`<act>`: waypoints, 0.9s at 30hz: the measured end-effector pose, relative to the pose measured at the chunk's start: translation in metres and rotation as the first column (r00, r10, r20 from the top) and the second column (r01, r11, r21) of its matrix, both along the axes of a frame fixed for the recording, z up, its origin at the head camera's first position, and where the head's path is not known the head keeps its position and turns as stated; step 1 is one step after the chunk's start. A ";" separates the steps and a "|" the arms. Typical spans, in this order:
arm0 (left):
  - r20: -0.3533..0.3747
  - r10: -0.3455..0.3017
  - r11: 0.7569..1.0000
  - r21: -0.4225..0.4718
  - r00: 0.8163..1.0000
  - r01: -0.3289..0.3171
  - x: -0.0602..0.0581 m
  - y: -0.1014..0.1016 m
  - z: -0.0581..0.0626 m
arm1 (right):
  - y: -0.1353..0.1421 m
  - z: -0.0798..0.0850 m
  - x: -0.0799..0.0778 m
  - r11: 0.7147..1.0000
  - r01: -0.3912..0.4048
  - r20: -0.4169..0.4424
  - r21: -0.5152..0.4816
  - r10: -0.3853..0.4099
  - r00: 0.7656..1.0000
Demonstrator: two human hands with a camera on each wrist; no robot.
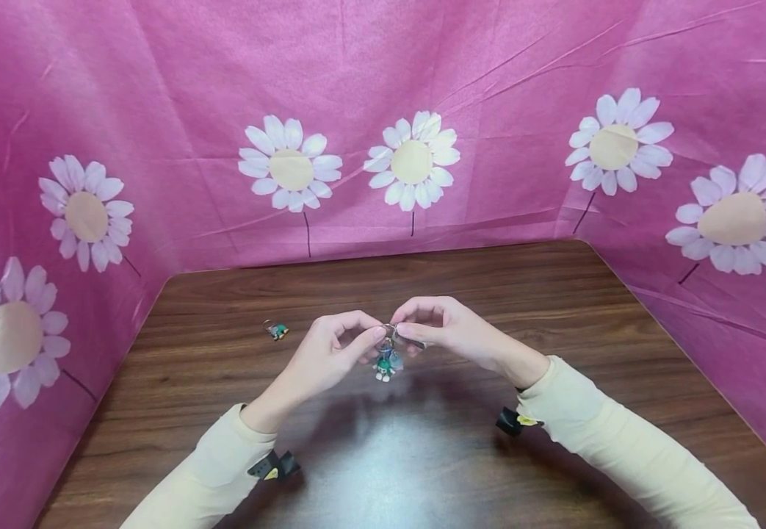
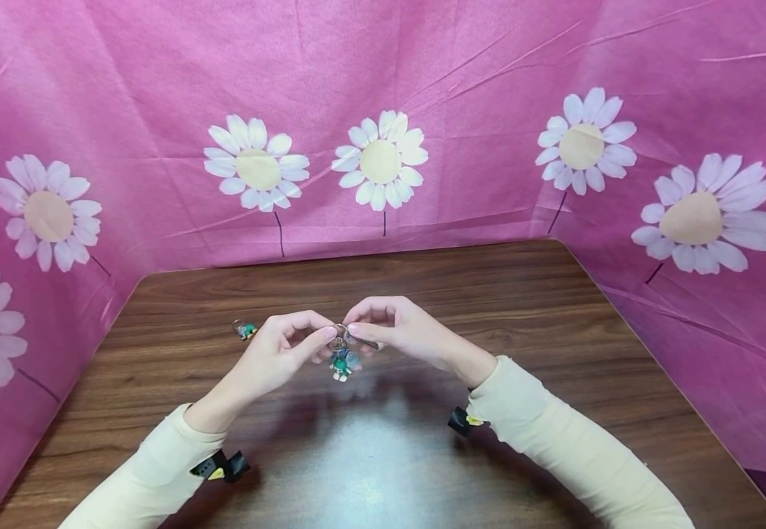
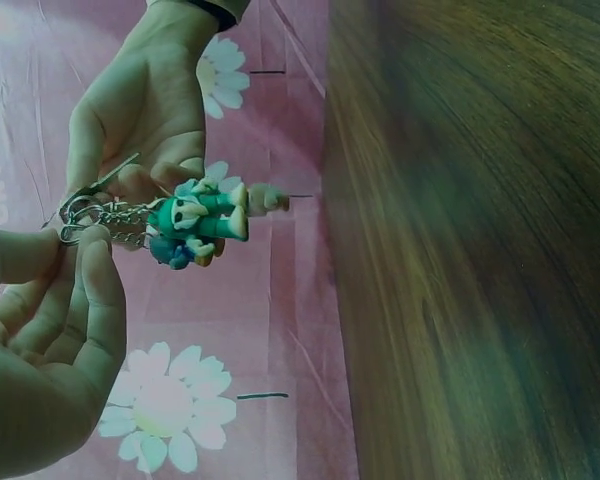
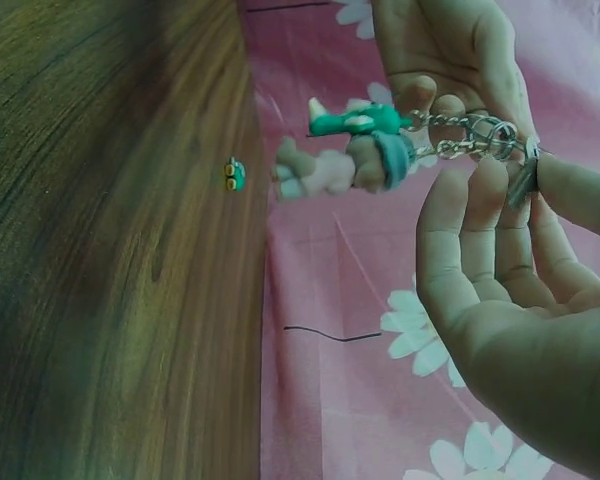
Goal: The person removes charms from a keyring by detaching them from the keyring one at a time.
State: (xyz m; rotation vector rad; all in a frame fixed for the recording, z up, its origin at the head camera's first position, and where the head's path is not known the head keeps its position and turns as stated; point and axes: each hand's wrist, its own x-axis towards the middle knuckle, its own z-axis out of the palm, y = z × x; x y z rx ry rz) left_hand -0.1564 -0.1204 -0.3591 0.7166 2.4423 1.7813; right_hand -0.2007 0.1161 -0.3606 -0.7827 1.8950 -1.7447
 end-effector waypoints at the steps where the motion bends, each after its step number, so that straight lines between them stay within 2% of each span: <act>1: -0.003 0.001 1.000 0.001 1.000 -0.001 0.000 0.000 0.000 | 0.000 -0.001 0.000 1.000 -0.001 -0.001 -0.008 0.001 1.000; 4: -0.012 0.003 1.000 0.010 1.000 -0.003 0.000 0.000 0.000 | -0.001 -0.002 0.000 1.000 0.002 0.002 -0.030 -0.002 1.000; 8: -0.026 0.012 1.000 0.024 1.000 -0.012 0.000 0.000 0.000 | -0.001 -0.003 0.000 1.000 0.015 -0.017 -0.012 -0.015 1.000; 12: -0.019 0.024 0.999 0.031 1.000 -0.023 -0.001 0.000 0.000 | 0.000 -0.004 0.001 0.999 0.029 -0.060 0.030 -0.027 0.998; 17: -0.002 0.021 1.000 0.020 1.000 -0.021 0.000 0.002 0.001 | -0.003 -0.003 0.004 0.999 0.052 -0.070 0.010 -0.051 0.996; 23: 0.060 -0.044 0.997 0.064 0.997 0.040 -0.001 -0.002 -0.004 | -0.003 -0.007 0.004 0.999 0.044 -0.074 -0.025 -0.046 0.996; 25: 0.042 -0.066 0.996 0.061 0.997 0.063 -0.001 -0.004 -0.007 | -0.003 -0.007 0.004 0.999 0.033 -0.065 -0.036 -0.036 0.997; 27: -0.008 -0.078 0.997 0.025 0.997 0.078 -0.002 -0.006 -0.009 | -0.003 -0.008 0.004 0.999 0.028 -0.063 -0.043 -0.031 0.998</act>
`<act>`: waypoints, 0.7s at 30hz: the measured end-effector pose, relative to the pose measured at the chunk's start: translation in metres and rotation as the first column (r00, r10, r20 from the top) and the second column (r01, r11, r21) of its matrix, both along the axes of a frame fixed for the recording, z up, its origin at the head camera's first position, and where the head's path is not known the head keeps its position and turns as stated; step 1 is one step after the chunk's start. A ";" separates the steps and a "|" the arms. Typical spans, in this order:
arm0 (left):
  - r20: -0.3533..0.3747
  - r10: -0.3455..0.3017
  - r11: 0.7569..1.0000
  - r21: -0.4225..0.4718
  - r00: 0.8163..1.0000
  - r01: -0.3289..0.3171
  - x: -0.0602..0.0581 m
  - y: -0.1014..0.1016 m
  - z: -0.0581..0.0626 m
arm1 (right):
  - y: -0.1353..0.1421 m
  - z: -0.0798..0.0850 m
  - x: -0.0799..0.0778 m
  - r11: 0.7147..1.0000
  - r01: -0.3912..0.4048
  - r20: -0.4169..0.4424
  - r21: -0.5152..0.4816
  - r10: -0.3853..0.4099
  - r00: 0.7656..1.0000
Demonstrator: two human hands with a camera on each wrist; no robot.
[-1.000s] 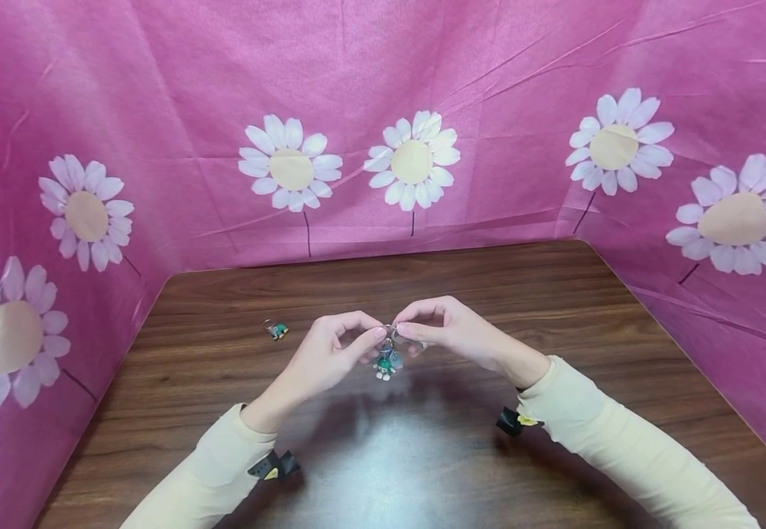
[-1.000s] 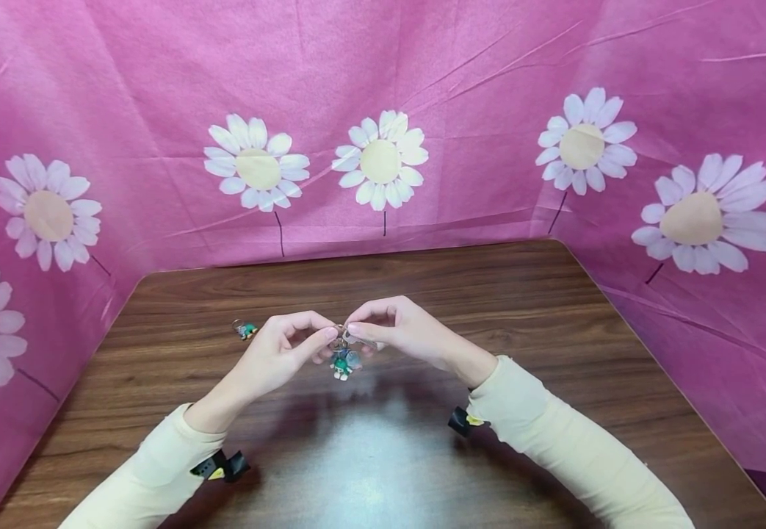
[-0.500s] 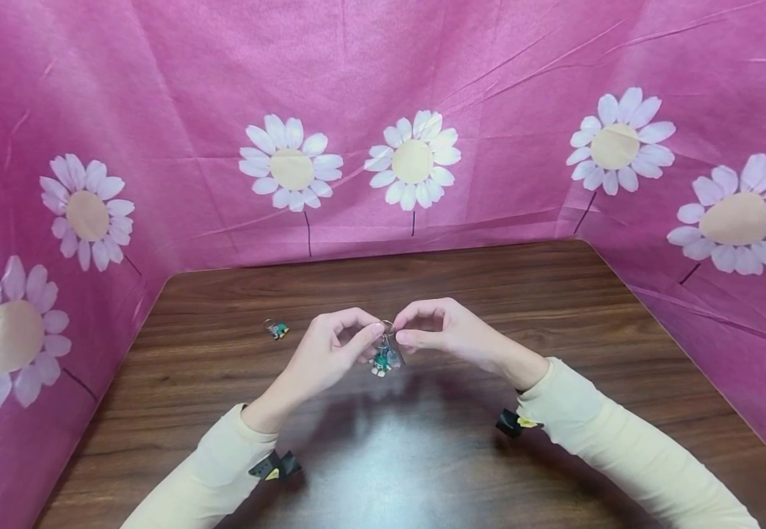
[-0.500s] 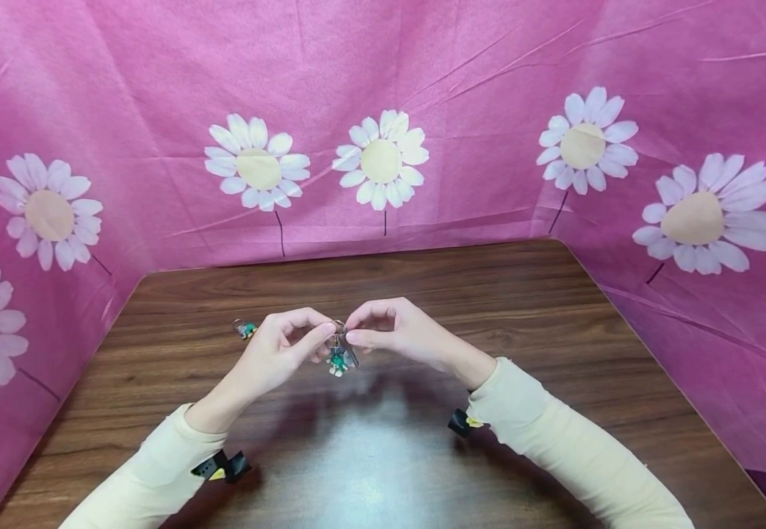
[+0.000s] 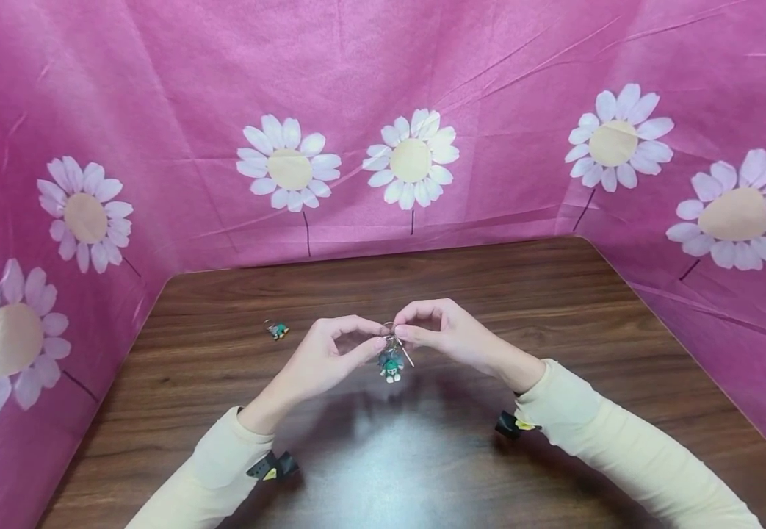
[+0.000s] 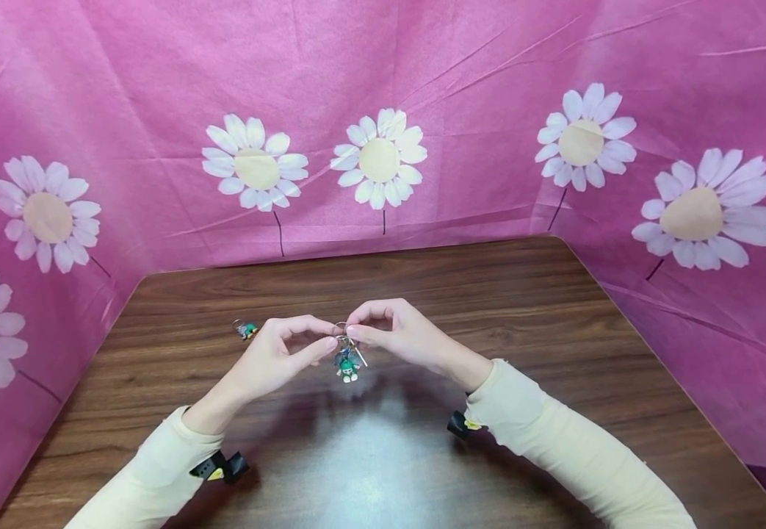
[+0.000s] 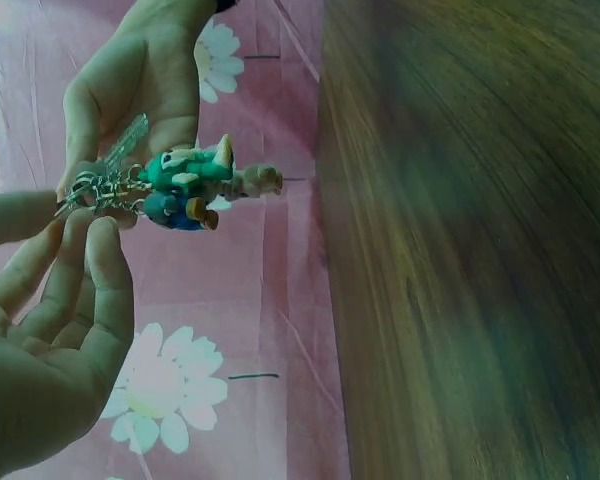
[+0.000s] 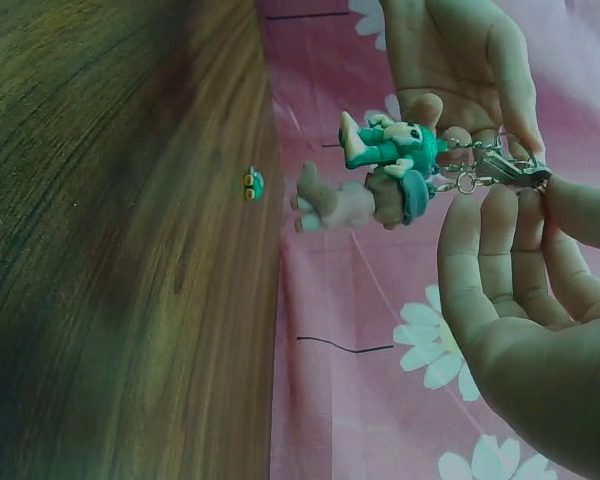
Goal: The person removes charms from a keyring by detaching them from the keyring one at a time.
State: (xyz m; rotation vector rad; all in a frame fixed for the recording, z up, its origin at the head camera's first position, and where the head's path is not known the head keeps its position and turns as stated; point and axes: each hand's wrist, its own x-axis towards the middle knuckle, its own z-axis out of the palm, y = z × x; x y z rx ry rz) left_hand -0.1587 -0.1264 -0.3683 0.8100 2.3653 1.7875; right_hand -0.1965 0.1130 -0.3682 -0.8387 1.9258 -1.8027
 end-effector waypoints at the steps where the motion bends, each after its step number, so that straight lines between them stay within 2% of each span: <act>1: -0.025 -0.011 1.000 -0.018 1.000 0.010 -0.001 -0.001 -0.001 | 0.000 0.000 0.000 1.000 -0.002 0.000 -0.001 0.002 1.000; 4: -0.071 -0.061 0.997 -0.049 0.996 0.057 -0.002 -0.004 -0.005 | 0.000 0.000 0.000 1.000 -0.006 -0.002 -0.008 0.006 1.000; 7: -0.047 -0.103 0.995 -0.025 0.994 0.101 -0.003 -0.004 -0.009 | 0.000 -0.001 0.000 1.000 -0.014 -0.009 -0.022 0.014 1.000; 13: -0.082 -0.044 0.997 -0.073 0.996 0.038 -0.005 0.000 -0.012 | 0.000 -0.001 0.000 0.999 -0.023 -0.012 -0.044 0.023 1.000; 21: -0.092 -0.040 0.996 -0.077 0.995 0.033 -0.003 0.003 -0.012 | 0.000 -0.002 0.000 0.999 0.008 -0.024 -0.035 -0.008 1.000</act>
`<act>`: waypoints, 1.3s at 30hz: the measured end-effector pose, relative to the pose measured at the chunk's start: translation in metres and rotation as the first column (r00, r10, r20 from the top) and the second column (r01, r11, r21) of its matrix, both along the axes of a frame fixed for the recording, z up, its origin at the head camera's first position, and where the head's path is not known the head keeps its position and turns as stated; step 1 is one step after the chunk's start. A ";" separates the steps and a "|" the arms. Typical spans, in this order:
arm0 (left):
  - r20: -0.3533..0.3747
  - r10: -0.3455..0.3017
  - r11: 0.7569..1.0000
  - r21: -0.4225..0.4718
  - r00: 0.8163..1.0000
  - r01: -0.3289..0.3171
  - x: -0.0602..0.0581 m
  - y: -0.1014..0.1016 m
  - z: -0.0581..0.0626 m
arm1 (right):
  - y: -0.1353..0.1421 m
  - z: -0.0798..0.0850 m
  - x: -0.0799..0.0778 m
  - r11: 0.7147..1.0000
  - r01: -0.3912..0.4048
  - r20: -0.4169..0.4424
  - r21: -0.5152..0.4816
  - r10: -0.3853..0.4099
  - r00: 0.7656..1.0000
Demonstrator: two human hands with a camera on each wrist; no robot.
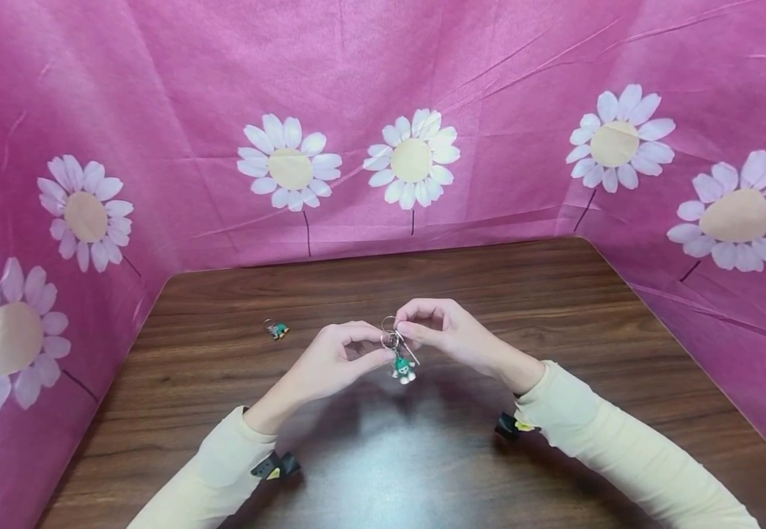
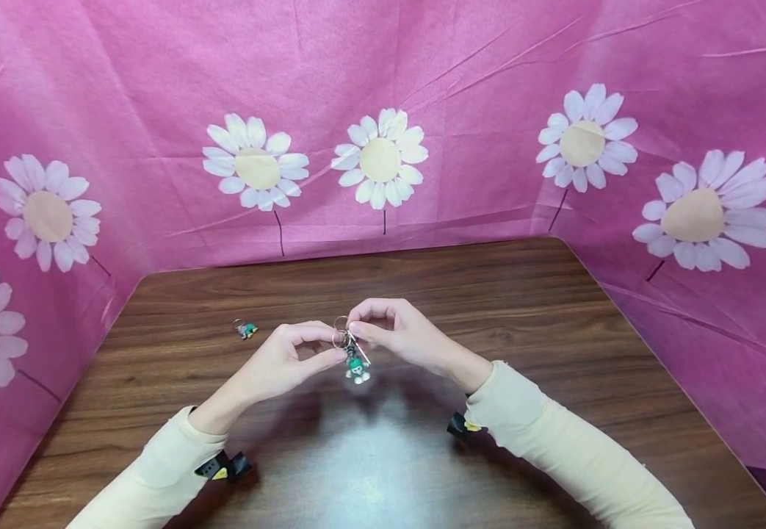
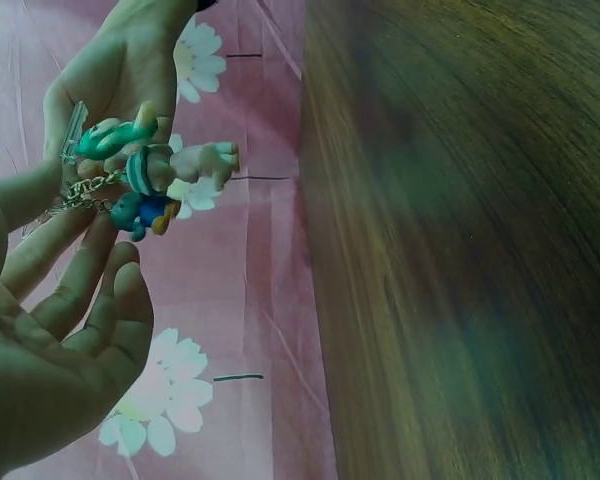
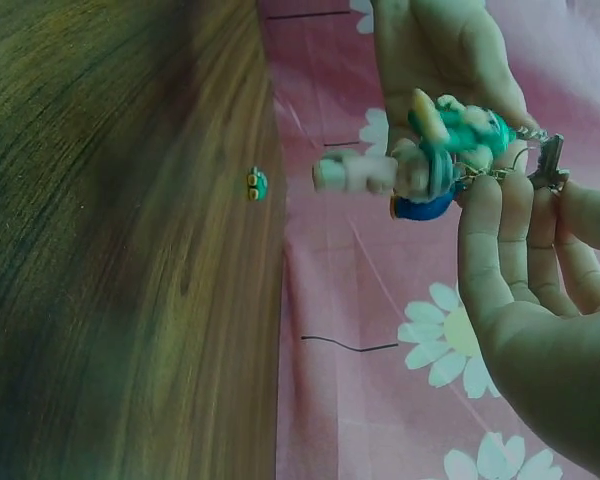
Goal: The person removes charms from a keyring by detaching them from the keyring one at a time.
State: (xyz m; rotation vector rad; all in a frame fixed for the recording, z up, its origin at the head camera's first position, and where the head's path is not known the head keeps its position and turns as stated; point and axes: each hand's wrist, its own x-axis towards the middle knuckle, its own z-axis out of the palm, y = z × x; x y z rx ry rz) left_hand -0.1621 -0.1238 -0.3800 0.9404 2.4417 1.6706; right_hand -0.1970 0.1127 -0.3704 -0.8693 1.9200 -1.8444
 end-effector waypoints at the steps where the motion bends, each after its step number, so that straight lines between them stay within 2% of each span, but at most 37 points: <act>1: -0.004 0.005 1.000 -0.008 1.000 -0.005 0.000 0.000 0.000 | 0.000 0.000 0.000 1.000 -0.001 0.001 -0.002 0.001 1.000; 5: -0.001 0.034 0.999 -0.028 0.999 -0.034 0.000 0.001 0.000 | -0.001 -0.001 0.000 1.000 -0.003 -0.002 -0.007 0.003 1.000; 12: 0.034 0.071 0.997 0.004 0.997 -0.072 0.000 0.000 0.004 | 0.000 0.000 0.000 0.999 -0.048 0.008 -0.025 0.049 0.999; 18: 0.048 0.101 0.994 0.027 0.994 -0.102 0.000 -0.002 0.006 | 0.003 0.003 -0.001 0.997 -0.067 -0.035 0.045 0.068 0.997; 22: 0.058 0.092 0.995 0.027 0.994 -0.093 0.001 -0.003 0.010 | 0.004 0.004 -0.002 0.988 -0.086 -0.111 0.129 0.101 0.989; 26: 0.053 0.074 0.997 0.022 0.996 -0.075 0.002 -0.005 0.011 | 0.003 0.005 -0.001 0.982 -0.118 -0.103 0.151 0.134 0.986; 31: 0.048 0.066 0.998 0.013 0.997 -0.067 0.002 -0.007 0.012 | 0.001 0.004 -0.001 0.980 -0.112 -0.115 0.165 0.132 0.985; 39: 0.049 0.089 0.993 -0.077 0.995 -0.085 0.000 -0.009 0.014 | 0.000 0.005 0.000 0.980 -0.095 -0.122 0.177 0.118 0.986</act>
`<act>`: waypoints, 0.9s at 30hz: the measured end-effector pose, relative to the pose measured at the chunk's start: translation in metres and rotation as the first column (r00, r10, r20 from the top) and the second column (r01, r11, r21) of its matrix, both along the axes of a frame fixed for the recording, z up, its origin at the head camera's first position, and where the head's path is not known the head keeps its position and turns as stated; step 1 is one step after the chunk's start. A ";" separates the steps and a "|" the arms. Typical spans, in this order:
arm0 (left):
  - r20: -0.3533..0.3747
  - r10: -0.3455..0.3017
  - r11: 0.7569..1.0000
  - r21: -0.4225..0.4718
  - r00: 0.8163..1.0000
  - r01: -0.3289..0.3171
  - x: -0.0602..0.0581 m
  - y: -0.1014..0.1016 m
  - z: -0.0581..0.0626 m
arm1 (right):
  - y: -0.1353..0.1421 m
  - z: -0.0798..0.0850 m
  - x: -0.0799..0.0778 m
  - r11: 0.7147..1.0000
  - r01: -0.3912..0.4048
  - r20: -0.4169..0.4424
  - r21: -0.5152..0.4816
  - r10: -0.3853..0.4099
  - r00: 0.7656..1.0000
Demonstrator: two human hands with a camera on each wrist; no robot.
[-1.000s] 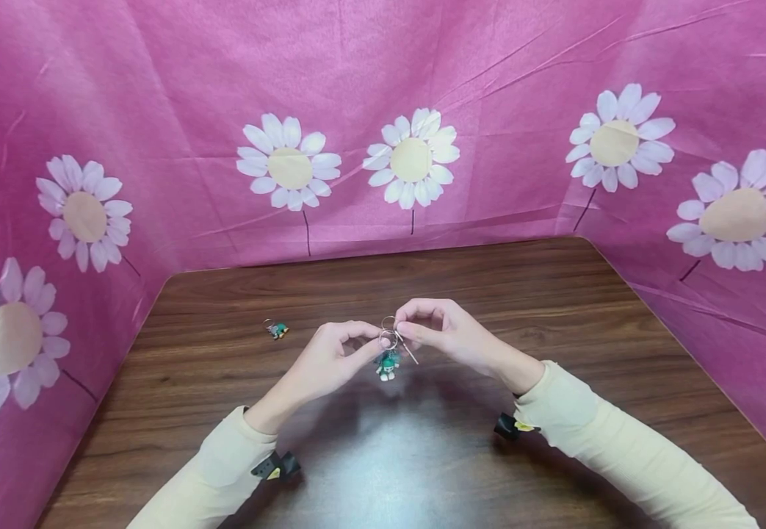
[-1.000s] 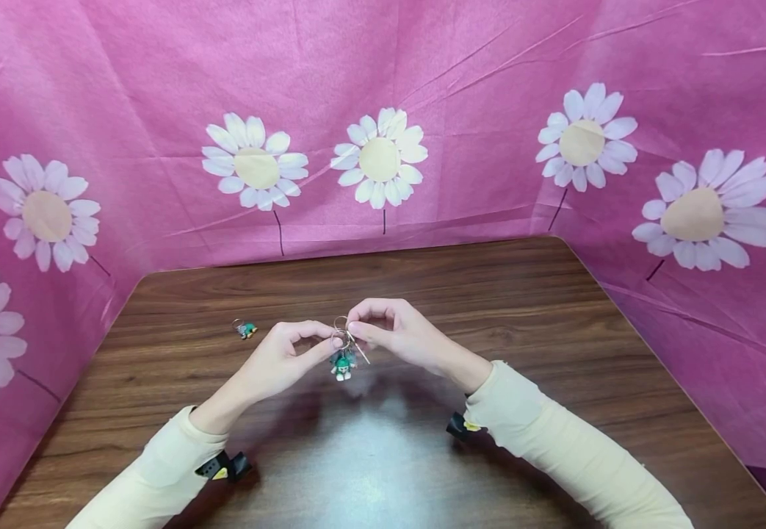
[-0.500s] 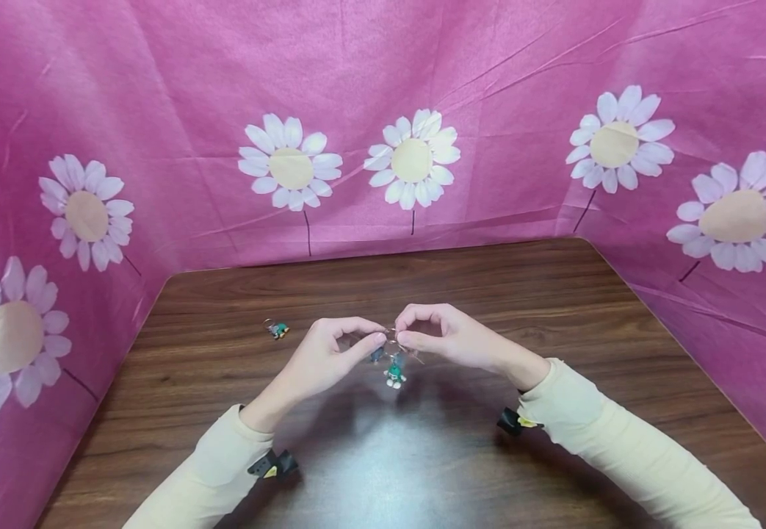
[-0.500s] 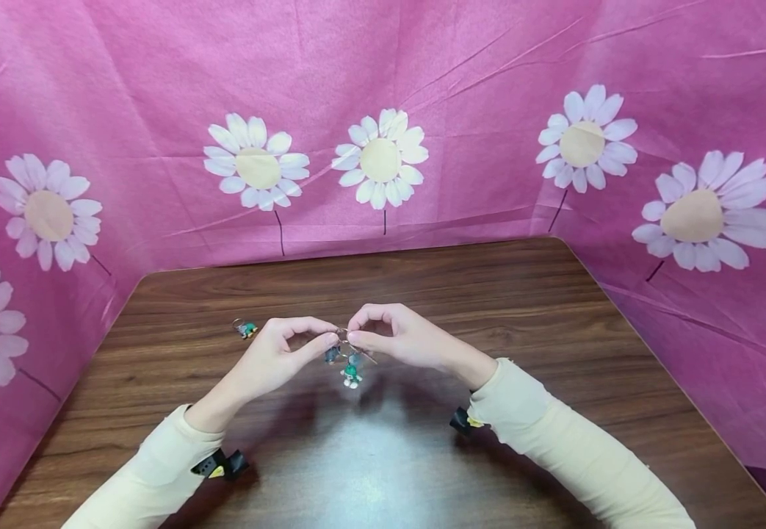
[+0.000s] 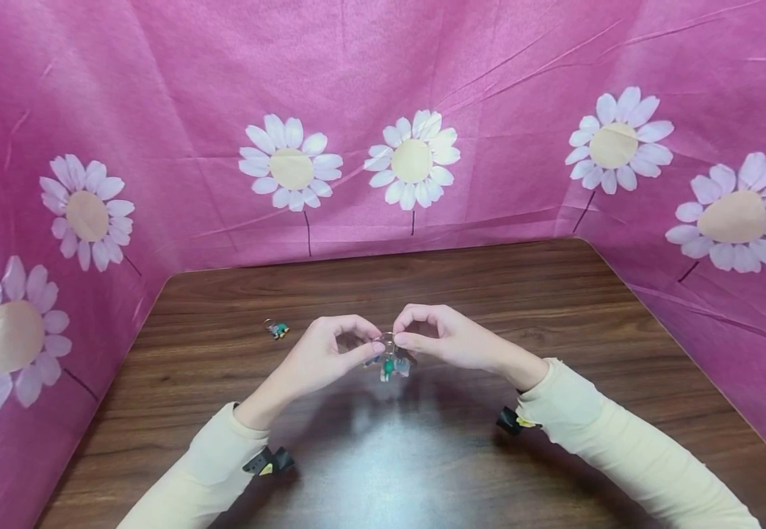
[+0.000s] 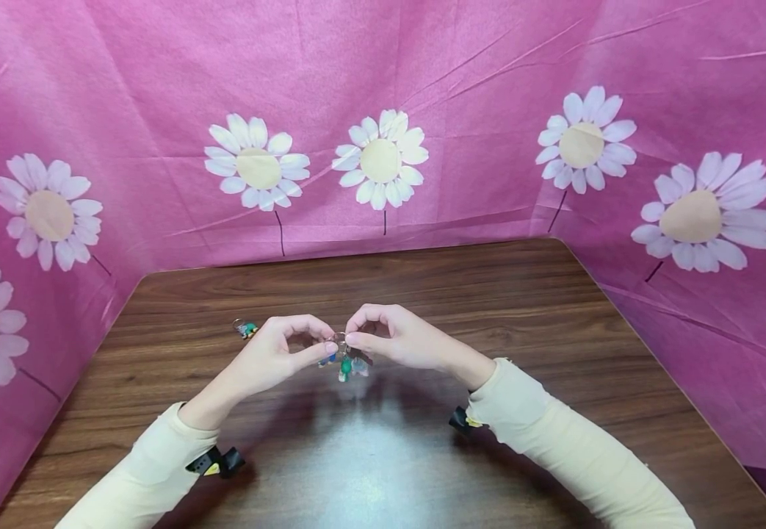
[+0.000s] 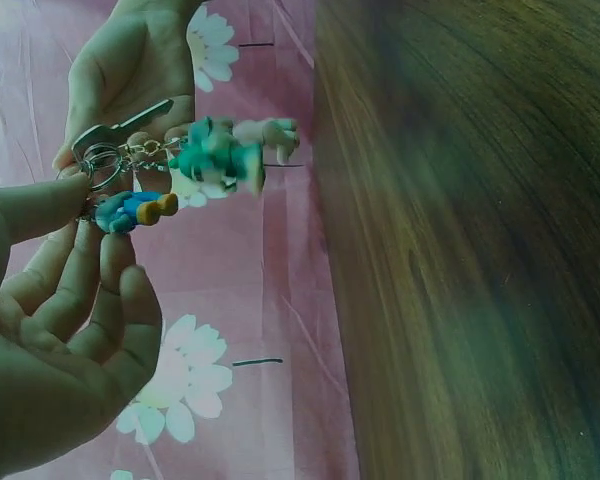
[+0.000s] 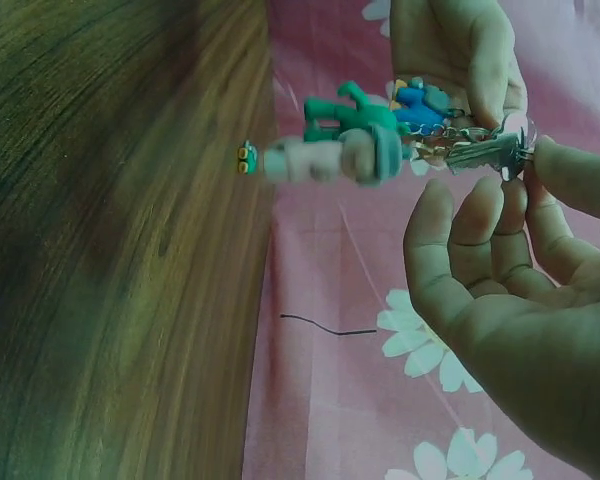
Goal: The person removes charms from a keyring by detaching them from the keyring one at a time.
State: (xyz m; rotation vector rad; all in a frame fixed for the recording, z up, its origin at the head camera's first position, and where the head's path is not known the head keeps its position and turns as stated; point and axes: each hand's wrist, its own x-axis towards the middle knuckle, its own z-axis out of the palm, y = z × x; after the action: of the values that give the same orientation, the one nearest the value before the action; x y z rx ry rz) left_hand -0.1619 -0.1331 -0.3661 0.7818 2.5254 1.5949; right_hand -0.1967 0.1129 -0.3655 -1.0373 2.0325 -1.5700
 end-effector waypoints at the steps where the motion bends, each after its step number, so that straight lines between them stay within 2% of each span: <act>1: 0.003 -0.001 1.000 -0.007 1.000 0.001 0.000 0.000 0.000 | 0.000 0.000 0.000 1.000 0.002 0.000 0.003 -0.002 1.000; 10: 0.083 -0.076 0.996 0.059 0.994 0.071 -0.003 -0.002 0.000 | 0.001 0.000 -0.002 0.999 -0.013 -0.051 0.049 0.015 0.999; 16: 0.095 -0.118 0.991 0.078 0.988 0.111 -0.005 -0.005 0.000 | 0.000 0.000 -0.003 0.995 -0.019 -0.094 0.097 0.028 0.995; 21: 0.097 -0.121 0.990 0.088 0.988 0.112 -0.006 -0.006 0.000 | 0.001 0.001 -0.002 0.993 -0.006 -0.078 0.114 0.015 0.997; 27: 0.048 -0.077 0.995 0.071 0.996 0.073 -0.006 -0.004 -0.002 | 0.002 0.001 -0.002 0.994 -0.019 -0.055 0.110 0.025 0.998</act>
State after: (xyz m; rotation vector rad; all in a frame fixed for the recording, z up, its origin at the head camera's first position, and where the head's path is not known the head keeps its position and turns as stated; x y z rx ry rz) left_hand -0.1681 -0.1372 -0.3681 0.8214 2.3882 1.6639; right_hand -0.1991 0.1144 -0.3645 -1.0698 2.1117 -1.4161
